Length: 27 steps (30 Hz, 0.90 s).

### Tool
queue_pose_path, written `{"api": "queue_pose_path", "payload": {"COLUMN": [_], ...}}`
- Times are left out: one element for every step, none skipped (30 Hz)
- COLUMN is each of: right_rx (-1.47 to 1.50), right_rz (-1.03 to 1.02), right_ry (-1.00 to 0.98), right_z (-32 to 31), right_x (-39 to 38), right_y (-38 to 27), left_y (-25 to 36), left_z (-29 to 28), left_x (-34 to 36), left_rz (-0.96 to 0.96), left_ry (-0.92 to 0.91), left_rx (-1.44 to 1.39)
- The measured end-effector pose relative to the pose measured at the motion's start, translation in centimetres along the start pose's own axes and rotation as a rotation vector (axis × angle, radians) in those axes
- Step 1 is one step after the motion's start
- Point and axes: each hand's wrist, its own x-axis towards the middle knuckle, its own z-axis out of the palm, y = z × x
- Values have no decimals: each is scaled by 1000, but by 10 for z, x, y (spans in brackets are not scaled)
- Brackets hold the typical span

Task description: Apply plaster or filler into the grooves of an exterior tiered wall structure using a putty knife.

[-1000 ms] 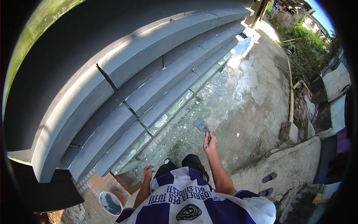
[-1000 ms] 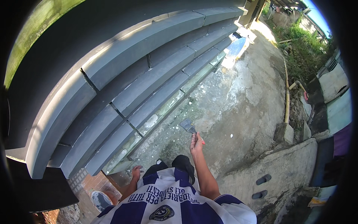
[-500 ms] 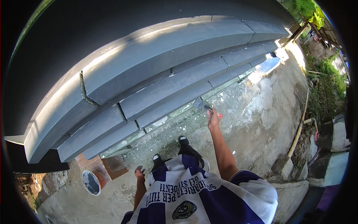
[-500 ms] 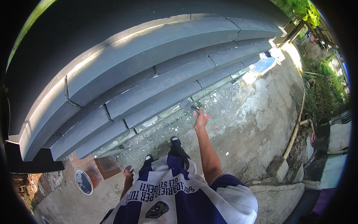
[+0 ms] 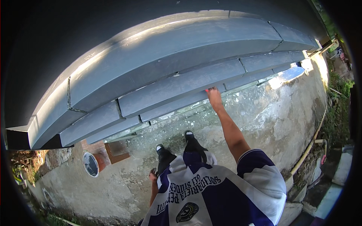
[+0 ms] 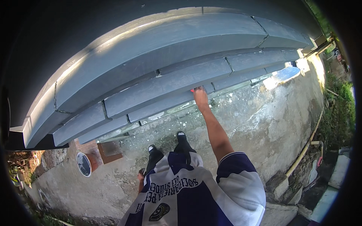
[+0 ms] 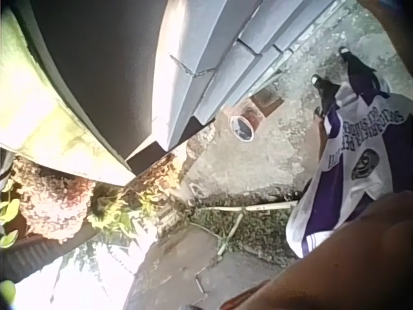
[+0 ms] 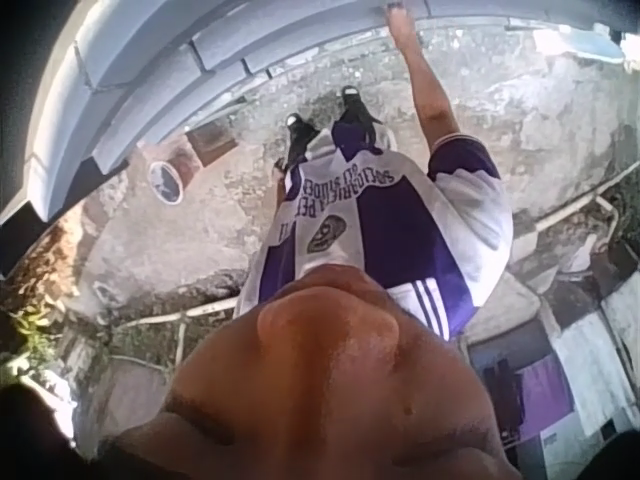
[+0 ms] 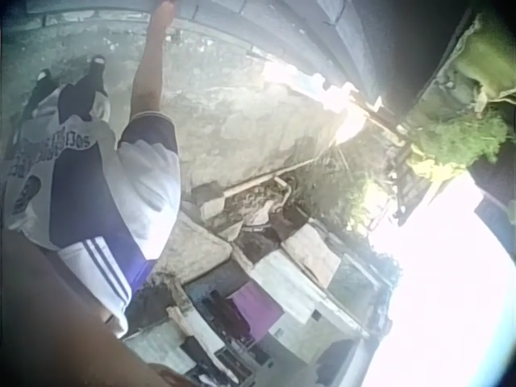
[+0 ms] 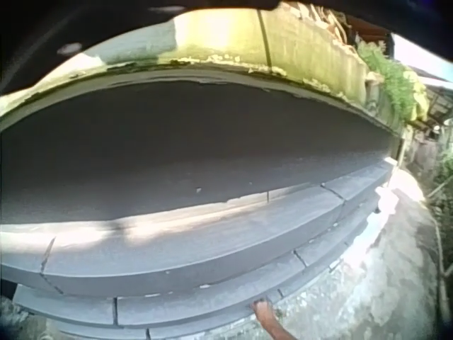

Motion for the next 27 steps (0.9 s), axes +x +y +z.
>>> {"api": "queue_pose_path", "payload": {"right_rx": [-9, -1, -19, -37, 11, 106, 196, 401, 610, 608, 742, 876, 939, 1013, 1080, 1000, 928, 871, 641, 386, 335, 250, 220, 266, 229, 194, 100], "right_rz": [-32, -100, -175, -247, -265, -283, -293, -264, -247, -247, -58, 132, 196, 272, 353, 375, 364, 387, 348, 304, 283, 239, 194, 162, 132, 111, 32], "right_ry": [-25, -40, -8, 23, -23, -73, -121, -51, 19, 21, -73, -167, -51, -14, 26, 64, 149, 190, 221, 339, 371, 393, 400, 398, 330, 259, 241], "right_z": [10, 16, 26, 37, 40, 38, 37, 36, 35, 34, 35, 36, 37, 36, 34, 33, 30, 22, 8, -2, -23, -35, -37, -31, -25, -18, -3], "right_x": [-7, -8, -15, -24, -37, -48, -56, -60, -61, -60, -58, -55, -52, -45, -38, -30, -22, -11, -3, 3, 10, 9, 12, 26, 25, 21, 11], "right_y": [-26, -72, -100, -127, -147, -175, -195, -214, -229, -230, -226, -224, -215, -198, -173, -142, -104, -70, -37, 1, 10, 45, 59, 37, 38, 39, 47], "left_y": [-7, -17, -20, -19, -8, 5, 24, 43, 53, 70, 97, 117, 112, 107, 100, 98, 100, 100, 99, 99, 95, 121, 47, 33, 35, 46, 55], "left_z": [-5, -15, -19, -25, -24, -17, -5, -1, -5, -2, 10, 18, 9, 0, -6, -8, -9, -10, -12, -11, -15, 7, -65, -62, -52, -36, -33], "left_x": [-1, -5, -1, 1, 7, 8, 8, 7, 4, 2, 4, 6, 11, 14, 18, 23, 25, 25, 25, 26, 21, 17, -14, 33, 37, 39, 25], "left_rz": [75, 86, 119, 152, 142, -8, -160, -310, -96, -94, -263, -432, -440, -436, -419, -402, -414, -417, -427, -438, -397, -537, -525, 2, 3, -10, -18], "left_ry": [-25, 10, -10, -31, -52, 23, 89, 160, 23, 21, 111, 206, 245, 247, 255, 259, 253, 249, 261, 261, 244, 231, 245, -27, -39, -69, -120], "left_rx": [66, 55, 67, 81, 105, -42, -186, -327, 208, 207, 0, -205, -227, -227, -213, -199, -160, -159, -175, -186, -216, -231, -207, 284, 276, 428, 593]}}
